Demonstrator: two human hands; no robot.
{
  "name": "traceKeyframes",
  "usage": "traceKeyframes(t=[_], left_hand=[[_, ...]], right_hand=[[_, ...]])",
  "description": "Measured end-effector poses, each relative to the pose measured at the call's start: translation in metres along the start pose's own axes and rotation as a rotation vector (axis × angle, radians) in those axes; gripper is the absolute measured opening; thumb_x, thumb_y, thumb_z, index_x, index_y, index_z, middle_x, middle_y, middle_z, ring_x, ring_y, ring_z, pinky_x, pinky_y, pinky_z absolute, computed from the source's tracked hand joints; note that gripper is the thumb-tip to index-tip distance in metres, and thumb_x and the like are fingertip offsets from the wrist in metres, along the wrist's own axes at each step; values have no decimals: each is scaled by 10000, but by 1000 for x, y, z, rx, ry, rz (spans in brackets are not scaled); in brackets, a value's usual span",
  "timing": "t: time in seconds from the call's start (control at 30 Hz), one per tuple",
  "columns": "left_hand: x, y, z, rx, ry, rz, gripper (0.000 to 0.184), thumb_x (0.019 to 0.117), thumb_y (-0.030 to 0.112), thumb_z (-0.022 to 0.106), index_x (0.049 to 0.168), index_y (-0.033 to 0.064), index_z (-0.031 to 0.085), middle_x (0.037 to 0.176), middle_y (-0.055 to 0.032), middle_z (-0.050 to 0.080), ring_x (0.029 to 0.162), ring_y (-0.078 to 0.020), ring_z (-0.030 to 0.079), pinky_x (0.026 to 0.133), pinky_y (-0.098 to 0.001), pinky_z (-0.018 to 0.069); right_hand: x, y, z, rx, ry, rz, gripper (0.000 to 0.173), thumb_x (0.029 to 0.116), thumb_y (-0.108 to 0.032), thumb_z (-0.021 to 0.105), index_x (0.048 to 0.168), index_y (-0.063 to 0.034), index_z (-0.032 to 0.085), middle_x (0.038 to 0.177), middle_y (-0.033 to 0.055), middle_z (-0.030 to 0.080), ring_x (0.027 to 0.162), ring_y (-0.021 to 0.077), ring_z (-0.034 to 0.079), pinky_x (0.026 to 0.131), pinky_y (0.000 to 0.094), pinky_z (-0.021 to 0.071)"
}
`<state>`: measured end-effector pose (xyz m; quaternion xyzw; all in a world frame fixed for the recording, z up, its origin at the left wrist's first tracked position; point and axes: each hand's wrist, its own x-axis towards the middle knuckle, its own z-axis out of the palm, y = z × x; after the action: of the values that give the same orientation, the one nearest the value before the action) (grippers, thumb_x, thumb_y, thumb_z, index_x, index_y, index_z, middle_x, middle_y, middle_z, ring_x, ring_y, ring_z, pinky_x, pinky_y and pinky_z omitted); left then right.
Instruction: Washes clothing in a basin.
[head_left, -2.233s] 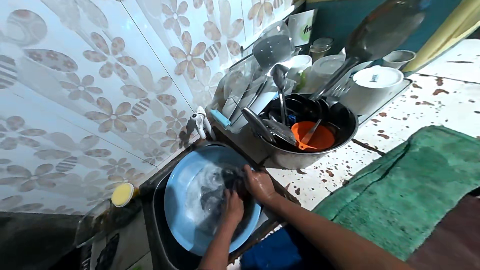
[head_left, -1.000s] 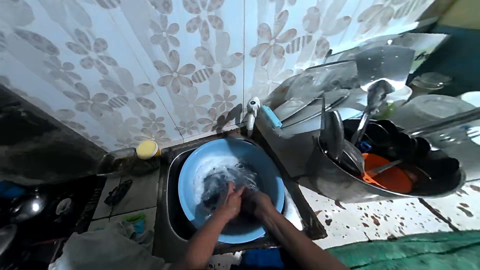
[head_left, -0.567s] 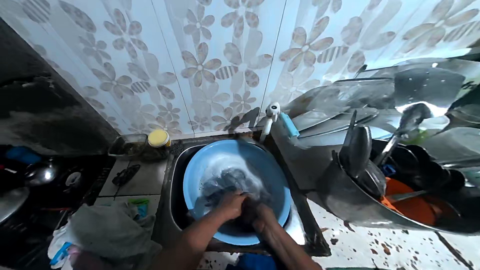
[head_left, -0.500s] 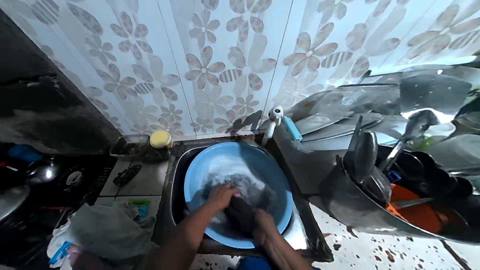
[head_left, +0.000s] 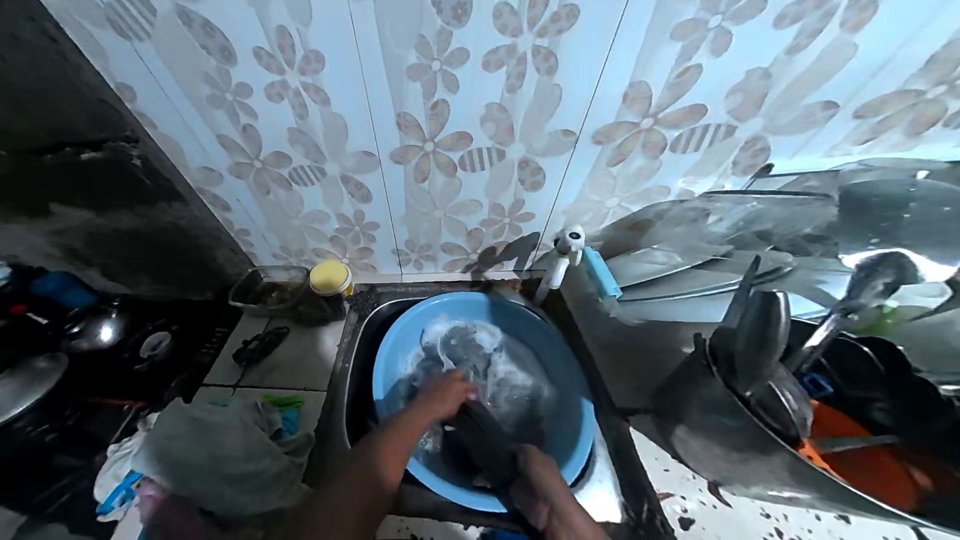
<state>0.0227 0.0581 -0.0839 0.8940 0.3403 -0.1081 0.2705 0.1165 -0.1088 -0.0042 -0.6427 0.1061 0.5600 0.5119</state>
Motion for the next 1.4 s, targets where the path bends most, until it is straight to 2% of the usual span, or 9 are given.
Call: traceKeyframes(t=[0.13, 0.33, 0.53, 0.67, 0.8, 1.07, 1.23, 1.3, 1.4], left_hand=[[19, 15, -19, -45, 154, -265, 401, 1069, 214, 481, 1454, 244, 590, 1521, -210, 482, 1363, -430, 488, 1122, -605, 391], [-14, 76, 7, -340, -190, 22, 417, 1012, 64, 545, 1423, 114, 588, 1420, -210, 577, 1266, -389, 587, 1053, -605, 465], [4, 7, -11, -105, 111, -303, 417, 1074, 148, 449, 1471, 194, 564, 1472, -164, 566, 1329, -395, 558, 1079, -615, 447], [-7, 56, -9, -583, 327, -157, 446, 1106, 229, 426, 1531, 105, 479, 1414, -202, 601, 1284, -333, 602, 1106, -509, 469], [-47, 76, 20, -373, -84, 70, 681, 1027, 62, 495, 1641, 92, 203, 1633, -270, 285, 1439, -441, 415, 1150, -564, 408], [-5, 5, -8, -117, 112, -273, 628, 1011, 106, 559, 1598, 211, 365, 1564, -295, 373, 1362, -509, 464, 1078, -659, 423], [-51, 96, -2, -524, -27, 22, 643, 1022, 10, 519, 1613, 106, 287, 1547, -269, 427, 1332, -422, 538, 1089, -566, 465], [-57, 78, 17, -288, -201, 72, 784, 948, 23, 603, 1636, 196, 271, 1636, -219, 314, 1380, -444, 485, 1074, -629, 455], [-38, 27, 12, -55, -200, 4, 719, 982, 49, 570, 1615, 294, 334, 1593, -227, 391, 1271, -501, 566, 979, -717, 473]], right_hand=[[10, -8, 0, 23, 5, 15, 168, 1044, -79, 433, 1123, 18, 544, 897, 168, 605, 713, 250, 610, 582, 426, 536], [37, -13, -10, 165, -146, 39, 98, 1048, -110, 453, 1045, -56, 534, 782, 97, 599, 643, 195, 600, 547, 387, 531], [-14, -18, -10, 32, -86, 40, 154, 1042, -92, 437, 1086, -2, 555, 874, 144, 618, 722, 228, 623, 617, 400, 550], [31, -19, -13, 136, -65, 11, 195, 1049, -102, 415, 1143, 13, 540, 912, 167, 609, 755, 252, 609, 631, 444, 538], [26, -32, -20, 146, -60, -27, 181, 1069, -167, 411, 1025, -49, 540, 740, 85, 584, 599, 179, 581, 516, 373, 517], [-39, -5, -24, -18, 4, -151, 172, 1043, -81, 447, 1120, 17, 565, 900, 126, 626, 764, 199, 637, 669, 391, 567], [9, -9, -34, -117, -46, -304, 246, 1052, -81, 484, 1251, 59, 520, 938, 146, 633, 788, 203, 642, 708, 403, 570], [-1, -14, -35, -156, -3, -272, 201, 1020, -54, 502, 1180, 47, 569, 875, 153, 656, 724, 218, 647, 643, 418, 567], [-37, -14, -47, -324, -50, -283, 353, 1023, -15, 453, 1369, 51, 470, 1161, 189, 577, 955, 216, 595, 817, 417, 523]])
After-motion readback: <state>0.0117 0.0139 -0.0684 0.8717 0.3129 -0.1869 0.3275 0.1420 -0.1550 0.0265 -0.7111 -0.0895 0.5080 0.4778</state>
